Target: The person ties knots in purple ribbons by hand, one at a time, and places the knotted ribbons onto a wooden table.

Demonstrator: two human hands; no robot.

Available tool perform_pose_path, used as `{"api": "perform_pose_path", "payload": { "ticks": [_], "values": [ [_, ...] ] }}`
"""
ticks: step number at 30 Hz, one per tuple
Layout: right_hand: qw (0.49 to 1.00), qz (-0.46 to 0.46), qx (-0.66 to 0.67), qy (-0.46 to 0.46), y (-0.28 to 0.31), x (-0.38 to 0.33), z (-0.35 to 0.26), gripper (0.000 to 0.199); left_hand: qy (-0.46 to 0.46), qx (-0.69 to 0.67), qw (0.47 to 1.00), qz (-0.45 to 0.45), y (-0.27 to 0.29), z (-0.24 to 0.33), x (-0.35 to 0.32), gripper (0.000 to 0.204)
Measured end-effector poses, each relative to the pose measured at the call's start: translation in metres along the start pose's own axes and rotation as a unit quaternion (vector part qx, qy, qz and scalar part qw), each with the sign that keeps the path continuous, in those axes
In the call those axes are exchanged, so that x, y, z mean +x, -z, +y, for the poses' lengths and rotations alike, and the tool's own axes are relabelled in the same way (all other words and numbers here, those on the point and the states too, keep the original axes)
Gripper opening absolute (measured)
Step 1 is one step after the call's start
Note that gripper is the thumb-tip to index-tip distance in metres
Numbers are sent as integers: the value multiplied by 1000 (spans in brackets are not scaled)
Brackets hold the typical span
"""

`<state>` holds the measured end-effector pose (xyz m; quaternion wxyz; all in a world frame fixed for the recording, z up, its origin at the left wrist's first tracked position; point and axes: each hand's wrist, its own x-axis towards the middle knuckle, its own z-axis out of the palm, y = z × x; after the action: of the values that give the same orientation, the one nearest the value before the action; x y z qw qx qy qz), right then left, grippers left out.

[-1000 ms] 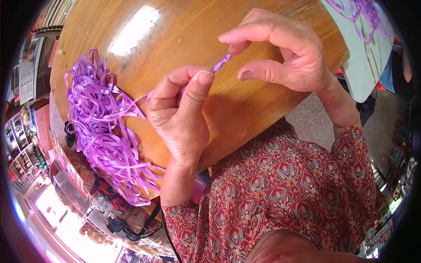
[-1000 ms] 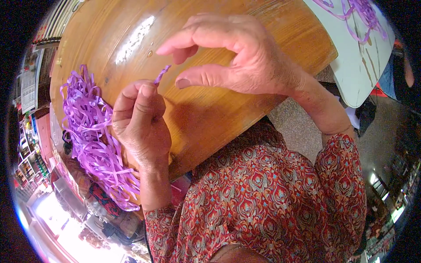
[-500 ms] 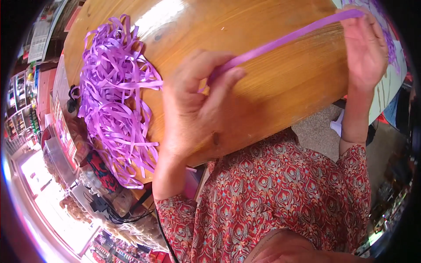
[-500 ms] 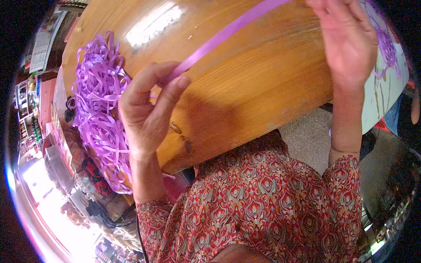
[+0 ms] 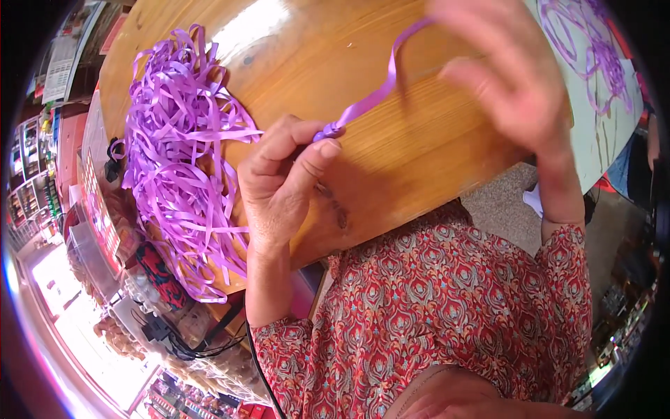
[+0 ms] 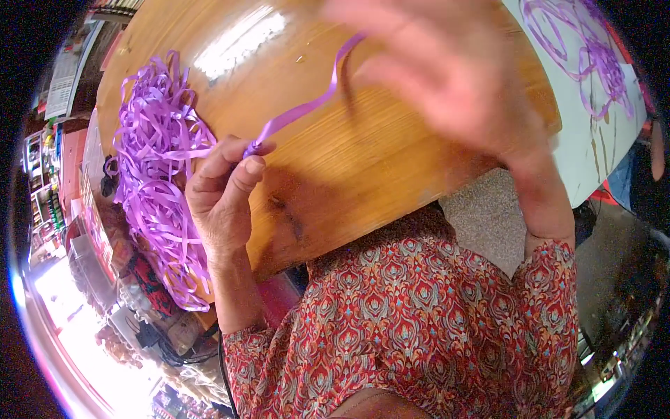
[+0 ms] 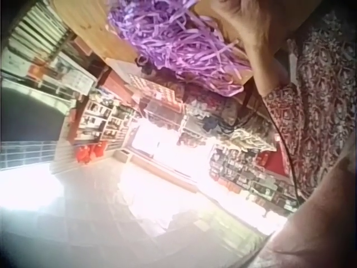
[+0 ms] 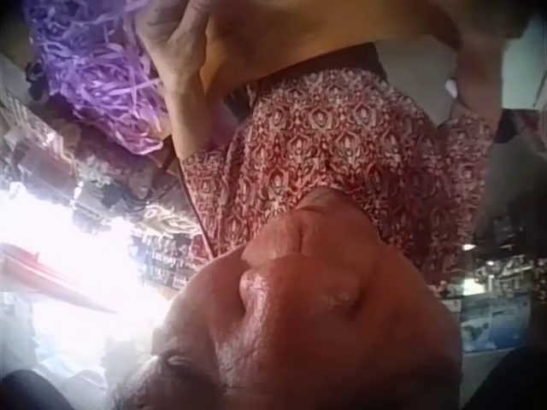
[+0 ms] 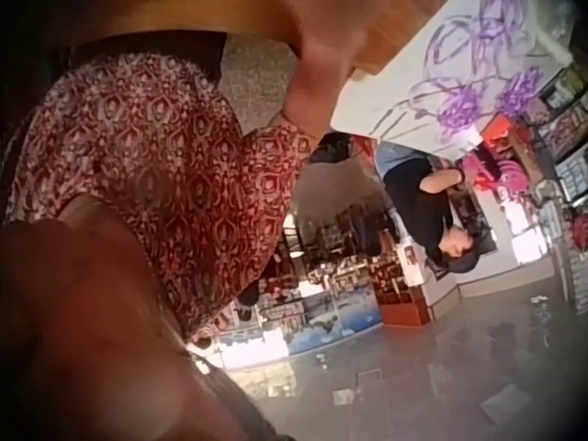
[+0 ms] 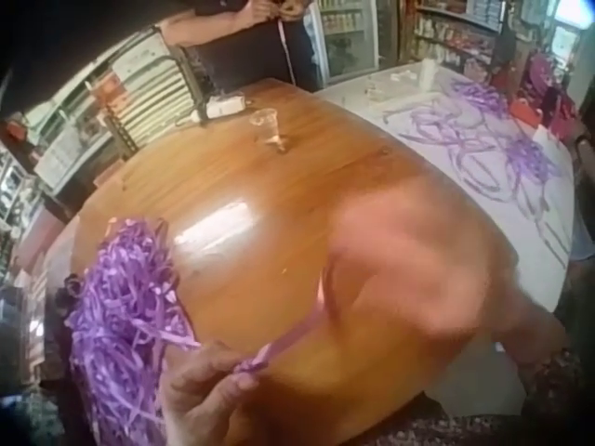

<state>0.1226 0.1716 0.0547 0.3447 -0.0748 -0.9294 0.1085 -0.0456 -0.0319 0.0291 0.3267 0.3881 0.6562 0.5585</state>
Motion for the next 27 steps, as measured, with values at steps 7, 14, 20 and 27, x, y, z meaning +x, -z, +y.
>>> {"api": "perform_pose_path", "payload": {
  "ticks": [7,14,20,27],
  "values": [
    [962,-3,214,169,-42,7,-31,35,-66,-29,995,-74,-7,11,1,10],
    [961,14,253,109,-26,-1,-17,20,-136,87,987,12,17,6,-8,9],
    [918,111,301,-233,29,-61,44,16,-122,57,978,158,64,-2,-19,5],
    [899,101,297,-305,57,-107,107,21,-107,-31,935,337,100,-20,-30,9]
  ]
}}
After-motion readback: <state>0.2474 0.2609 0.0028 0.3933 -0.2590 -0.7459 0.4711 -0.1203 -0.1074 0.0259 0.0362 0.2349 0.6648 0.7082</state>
